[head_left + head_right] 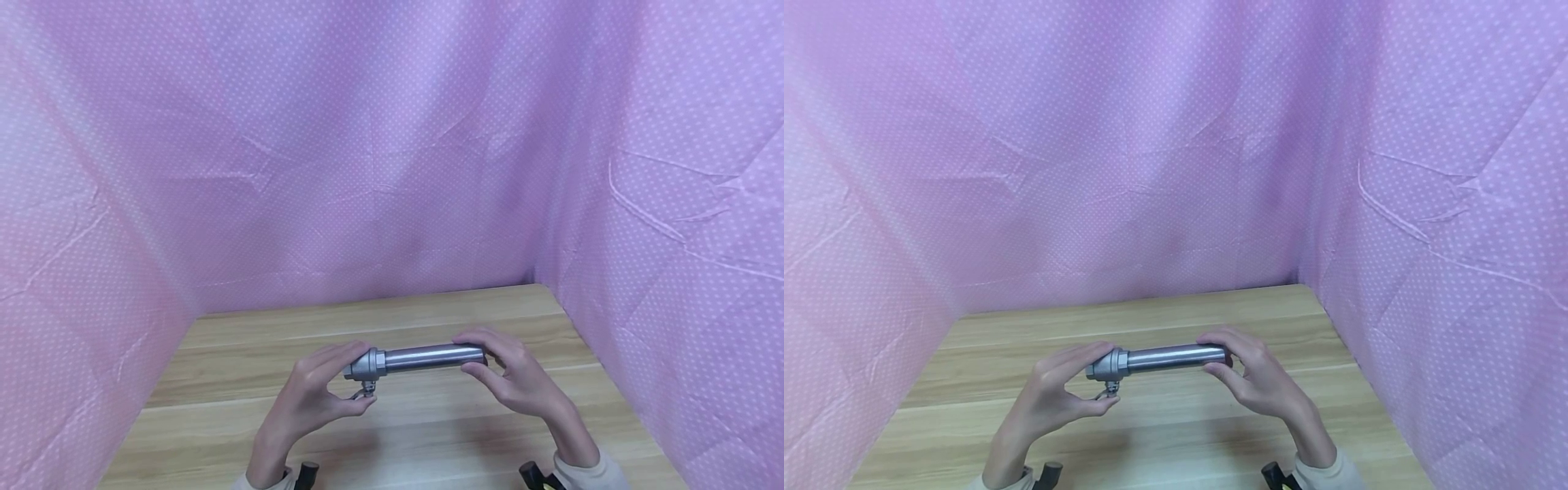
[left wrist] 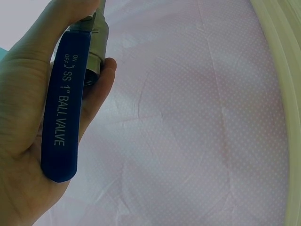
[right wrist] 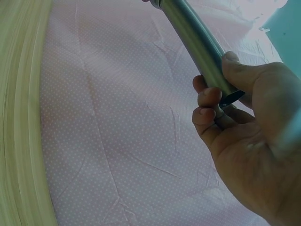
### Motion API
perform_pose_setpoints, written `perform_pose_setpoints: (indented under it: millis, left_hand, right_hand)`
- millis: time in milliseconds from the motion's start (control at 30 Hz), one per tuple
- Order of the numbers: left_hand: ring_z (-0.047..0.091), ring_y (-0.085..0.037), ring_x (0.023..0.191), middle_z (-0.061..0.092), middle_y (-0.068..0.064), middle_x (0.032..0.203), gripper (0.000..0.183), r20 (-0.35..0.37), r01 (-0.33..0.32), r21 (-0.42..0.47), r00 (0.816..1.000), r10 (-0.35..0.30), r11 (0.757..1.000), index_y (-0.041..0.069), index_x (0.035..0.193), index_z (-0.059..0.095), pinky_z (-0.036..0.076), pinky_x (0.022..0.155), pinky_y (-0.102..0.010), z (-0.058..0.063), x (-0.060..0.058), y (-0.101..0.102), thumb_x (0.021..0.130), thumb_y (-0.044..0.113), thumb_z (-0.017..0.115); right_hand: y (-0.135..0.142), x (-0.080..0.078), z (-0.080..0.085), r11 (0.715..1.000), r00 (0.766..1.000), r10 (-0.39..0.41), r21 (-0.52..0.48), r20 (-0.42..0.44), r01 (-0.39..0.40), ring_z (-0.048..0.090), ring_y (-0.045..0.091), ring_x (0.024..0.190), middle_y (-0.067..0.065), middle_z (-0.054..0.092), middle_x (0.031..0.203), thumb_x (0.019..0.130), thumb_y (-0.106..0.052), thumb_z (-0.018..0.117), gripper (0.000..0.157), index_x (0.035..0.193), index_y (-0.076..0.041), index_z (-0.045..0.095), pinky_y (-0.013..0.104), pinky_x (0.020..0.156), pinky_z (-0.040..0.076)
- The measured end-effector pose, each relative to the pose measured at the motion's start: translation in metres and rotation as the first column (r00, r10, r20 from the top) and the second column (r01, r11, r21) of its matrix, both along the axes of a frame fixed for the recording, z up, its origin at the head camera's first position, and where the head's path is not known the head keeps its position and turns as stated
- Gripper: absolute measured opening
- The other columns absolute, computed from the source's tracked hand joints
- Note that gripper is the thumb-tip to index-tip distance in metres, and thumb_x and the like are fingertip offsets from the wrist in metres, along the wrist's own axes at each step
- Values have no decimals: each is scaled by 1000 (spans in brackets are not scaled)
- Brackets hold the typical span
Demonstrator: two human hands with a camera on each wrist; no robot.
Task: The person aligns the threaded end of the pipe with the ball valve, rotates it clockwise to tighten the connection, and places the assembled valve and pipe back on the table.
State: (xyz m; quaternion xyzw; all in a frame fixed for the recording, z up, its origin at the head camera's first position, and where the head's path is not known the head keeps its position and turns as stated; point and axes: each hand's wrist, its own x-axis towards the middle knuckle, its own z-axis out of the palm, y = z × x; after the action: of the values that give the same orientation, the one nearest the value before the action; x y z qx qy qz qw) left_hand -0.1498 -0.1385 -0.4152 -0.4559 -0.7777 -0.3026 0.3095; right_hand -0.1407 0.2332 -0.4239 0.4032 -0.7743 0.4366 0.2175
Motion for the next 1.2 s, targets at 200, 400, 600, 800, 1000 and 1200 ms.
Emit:
perform_pose_setpoints:
  millis: [200, 400, 600, 800, 1000, 1200]
  left_hand:
    - [86, -32, 104, 87, -13, 121, 86, -4, -2, 1, 1000, 2, 1000, 0, 135, 77, 73, 103, -31, 0, 0, 1, 55, 11, 109]
    - [86, -32, 104, 87, -14, 122, 87, -2, 3, 4, 1000, -3, 1000, 0, 135, 77, 72, 103, -31, 0, -1, 1, 55, 11, 109]
    - [86, -32, 105, 87, -14, 122, 87, 3, 5, 6, 1000, -5, 1000, 1, 136, 77, 72, 104, -31, -1, -1, 1, 55, 11, 109]
    - [86, -32, 105, 87, -13, 122, 87, 6, 3, 3, 1000, -3, 1000, 1, 136, 77, 72, 104, -31, 0, -1, 2, 56, 11, 109]
    - [86, -32, 106, 87, -13, 122, 86, 6, 0, -1, 1000, 0, 1000, 1, 135, 78, 72, 104, -32, 0, 0, 2, 56, 11, 109]
    - [86, -31, 106, 87, -12, 122, 85, 5, 7, 1, 1000, -7, 1000, 2, 136, 78, 72, 105, -31, 0, 0, 2, 56, 10, 108]
  right_hand:
    - [0, 0, -1, 999, 999, 32, -24, -8, -32, 69, 10, 103, 7, 73, 127, 89, 16, 82, 54, 137, -5, 72, 19, 81, 60]
    - [0, -1, -1, 1000, 1000, 2, -2, -24, -2, 68, 9, 105, 5, 72, 129, 88, 15, 83, 56, 138, -9, 72, 19, 82, 57]
    - [0, -1, -2, 1000, 1000, -3, 4, -30, 3, 70, 10, 111, 5, 72, 130, 88, 15, 83, 56, 138, -9, 73, 13, 95, 59]
    - [-1, -1, -1, 1000, 998, 14, -3, -55, -14, 72, 13, 113, 5, 74, 128, 88, 16, 83, 55, 137, -7, 73, 13, 103, 58]
    - [-1, -1, 0, 999, 998, 32, -8, -49, -33, 70, 10, 106, 3, 74, 123, 90, 14, 82, 53, 138, -5, 72, 16, 95, 59]
    - [0, -1, 0, 1000, 998, 31, -1, -46, -32, 67, 9, 102, 1, 75, 120, 90, 13, 82, 52, 137, -5, 72, 18, 91, 58]
